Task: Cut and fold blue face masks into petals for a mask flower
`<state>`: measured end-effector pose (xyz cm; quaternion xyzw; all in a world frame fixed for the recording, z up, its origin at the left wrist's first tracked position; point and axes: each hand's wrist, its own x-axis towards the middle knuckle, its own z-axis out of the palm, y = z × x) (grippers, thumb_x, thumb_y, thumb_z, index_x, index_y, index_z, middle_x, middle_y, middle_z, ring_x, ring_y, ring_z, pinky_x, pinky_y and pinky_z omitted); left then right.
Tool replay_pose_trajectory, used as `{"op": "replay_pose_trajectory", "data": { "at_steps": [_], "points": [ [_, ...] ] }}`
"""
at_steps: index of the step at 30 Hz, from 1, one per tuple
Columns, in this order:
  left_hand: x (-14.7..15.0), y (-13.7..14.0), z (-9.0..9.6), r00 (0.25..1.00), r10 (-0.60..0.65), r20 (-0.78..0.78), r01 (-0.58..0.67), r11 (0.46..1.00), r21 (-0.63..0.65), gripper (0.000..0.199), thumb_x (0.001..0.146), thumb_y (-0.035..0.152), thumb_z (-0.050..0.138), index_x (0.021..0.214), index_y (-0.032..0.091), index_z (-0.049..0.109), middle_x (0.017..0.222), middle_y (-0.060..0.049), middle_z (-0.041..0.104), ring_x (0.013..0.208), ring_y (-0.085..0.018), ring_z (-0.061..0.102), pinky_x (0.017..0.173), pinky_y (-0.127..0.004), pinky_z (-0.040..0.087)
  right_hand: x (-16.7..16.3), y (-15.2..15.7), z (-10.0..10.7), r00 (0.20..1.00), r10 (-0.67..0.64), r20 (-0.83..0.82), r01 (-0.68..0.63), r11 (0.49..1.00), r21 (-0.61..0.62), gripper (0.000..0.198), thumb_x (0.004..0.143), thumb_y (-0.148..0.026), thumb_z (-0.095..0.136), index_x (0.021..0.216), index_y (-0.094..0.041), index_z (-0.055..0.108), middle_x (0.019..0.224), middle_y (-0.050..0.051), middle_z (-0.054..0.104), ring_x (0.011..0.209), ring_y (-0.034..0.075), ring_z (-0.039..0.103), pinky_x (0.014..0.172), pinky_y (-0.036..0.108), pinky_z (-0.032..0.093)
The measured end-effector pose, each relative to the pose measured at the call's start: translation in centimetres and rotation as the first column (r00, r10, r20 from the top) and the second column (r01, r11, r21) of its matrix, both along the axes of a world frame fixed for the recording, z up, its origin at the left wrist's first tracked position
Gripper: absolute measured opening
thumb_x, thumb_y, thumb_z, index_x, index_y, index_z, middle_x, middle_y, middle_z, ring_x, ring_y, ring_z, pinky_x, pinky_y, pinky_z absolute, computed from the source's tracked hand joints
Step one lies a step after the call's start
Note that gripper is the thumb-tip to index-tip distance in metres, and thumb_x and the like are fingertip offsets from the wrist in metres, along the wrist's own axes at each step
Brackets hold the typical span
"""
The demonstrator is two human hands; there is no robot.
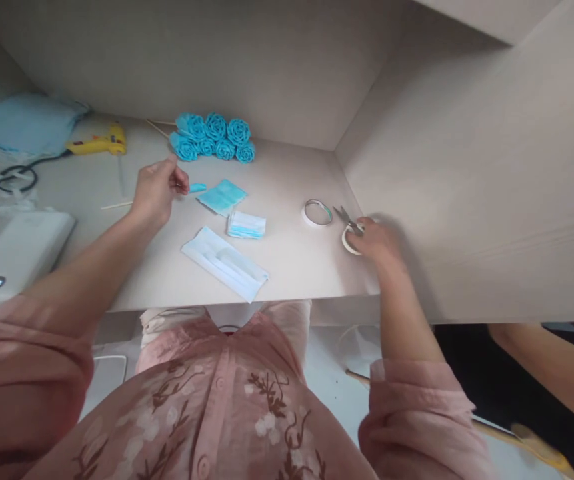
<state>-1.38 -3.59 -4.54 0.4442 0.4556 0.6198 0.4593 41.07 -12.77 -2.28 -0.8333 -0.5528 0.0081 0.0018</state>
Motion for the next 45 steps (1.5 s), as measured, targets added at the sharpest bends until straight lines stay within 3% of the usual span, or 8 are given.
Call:
{"op": "replay_pose_trajectory", "data": {
  "at_steps": [3, 6, 12, 23, 28, 32, 38, 45],
  "points": [
    [0.1, -0.1, 0.1, 1.0, 0.0, 0.02, 0.0, 1.0, -0.029, 0.036, 0.091, 0.038, 0.062, 0.06, 0.021, 0.058, 0.057, 0.0, 0.055, 0.049, -0.009, 0.05, 0.052, -0.024, 0.038, -2.5, -0.3, 2.1, 0.991, -0.011, 0.137, 0.02, 0.998, -0.064, 0.06, 0.09, -0.047, 0.059, 0.143, -0.019, 0.056, 0.118, 0.021, 0.073, 0.11, 0.039, 0.067, 0.085, 0.047, 0.05],
    [0.3, -0.4, 0.3, 0.999, -0.007, 0.033, 0.009, 0.999, -0.047, 0.017, 0.089, 0.022, 0.062, 0.072, 0.021, 0.062, 0.058, 0.002, 0.057, 0.049, -0.009, 0.051, 0.05, -0.023, 0.038, -6.4, 0.7, 3.0, 0.985, 0.172, -0.014, -0.169, 0.978, 0.118, 0.049, 0.094, -0.043, 0.054, 0.138, -0.023, 0.06, 0.123, 0.012, 0.073, 0.113, 0.031, 0.068, 0.092, 0.041, 0.051],
    [0.3, -0.4, 0.2, 1.0, -0.014, 0.022, 0.015, 0.998, -0.061, 0.02, 0.077, 0.002, 0.047, 0.075, 0.017, 0.061, 0.058, 0.003, 0.057, 0.049, -0.008, 0.051, 0.048, -0.018, 0.038, -15.3, 6.6, 0.7, 0.768, 0.578, -0.276, -0.522, 0.814, 0.252, 0.041, 0.094, -0.034, 0.057, 0.13, -0.017, 0.066, 0.118, 0.009, 0.075, 0.102, 0.022, 0.071, 0.091, 0.033, 0.051],
    [0.0, -0.3, -0.3, 1.0, 0.005, -0.023, -0.005, 1.0, -0.008, 0.014, 0.078, 0.011, 0.05, 0.079, 0.018, 0.062, 0.041, 0.009, 0.035, 0.039, -0.009, 0.037, 0.045, -0.02, 0.032, -22.8, 14.8, -2.5, 0.767, 0.608, -0.205, -0.603, 0.792, 0.095, 0.02, 0.086, -0.031, 0.065, 0.1, -0.019, 0.072, 0.106, 0.011, 0.076, 0.097, 0.026, 0.068, 0.079, 0.033, 0.047],
    [0.2, 0.1, -1.2, 0.985, 0.038, -0.169, -0.004, 0.981, 0.193, 0.035, 0.078, 0.029, 0.07, 0.111, 0.019, 0.065, 0.092, -0.003, 0.071, 0.091, -0.016, 0.067, 0.083, -0.026, 0.05, -23.0, 12.8, -1.3, 0.485, 0.755, -0.442, -0.599, 0.655, 0.46, 0.01, 0.082, -0.029, 0.063, 0.085, -0.019, 0.061, 0.086, 0.003, 0.069, 0.08, 0.017, 0.06, 0.075, 0.031, 0.046],
    [0.5, -0.5, -1.0, 0.96, -0.122, -0.253, 0.165, 0.974, 0.156, 0.053, 0.07, 0.046, 0.081, 0.112, 0.017, 0.068, 0.118, -0.01, 0.07, 0.116, -0.026, 0.063, 0.096, -0.034, 0.048, -23.2, 10.2, 0.1, 0.225, 0.794, -0.565, -0.489, 0.593, 0.639, 0.014, 0.08, -0.03, 0.064, 0.085, -0.022, 0.055, 0.091, 0.001, 0.068, 0.084, 0.017, 0.061, 0.082, 0.033, 0.049],
    [1.1, -1.8, -0.4, 0.939, -0.282, -0.196, 0.271, 0.959, -0.084, 0.041, 0.063, 0.05, 0.083, 0.078, 0.014, 0.07, 0.07, 0.0, 0.066, 0.063, -0.014, 0.059, 0.06, -0.026, 0.047, -22.2, 9.1, -1.1, 0.065, 0.725, -0.686, -0.345, 0.662, 0.666, 0.048, 0.074, -0.043, 0.076, 0.116, -0.025, 0.06, 0.098, 0.001, 0.07, 0.088, 0.019, 0.065, 0.081, 0.035, 0.053],
    [1.1, -1.6, -0.5, 0.883, -0.235, -0.407, 0.243, 0.97, -0.034, 0.028, 0.065, 0.039, 0.079, 0.071, 0.015, 0.067, 0.063, 0.005, 0.056, 0.059, -0.009, 0.047, 0.056, -0.022, 0.037, -21.2, 9.5, -2.5, -0.023, 0.608, -0.793, -0.256, 0.763, 0.593, 0.064, 0.065, -0.058, 0.082, 0.117, -0.023, 0.069, 0.1, 0.003, 0.071, 0.089, 0.02, 0.065, 0.079, 0.034, 0.054]
  ]
}}
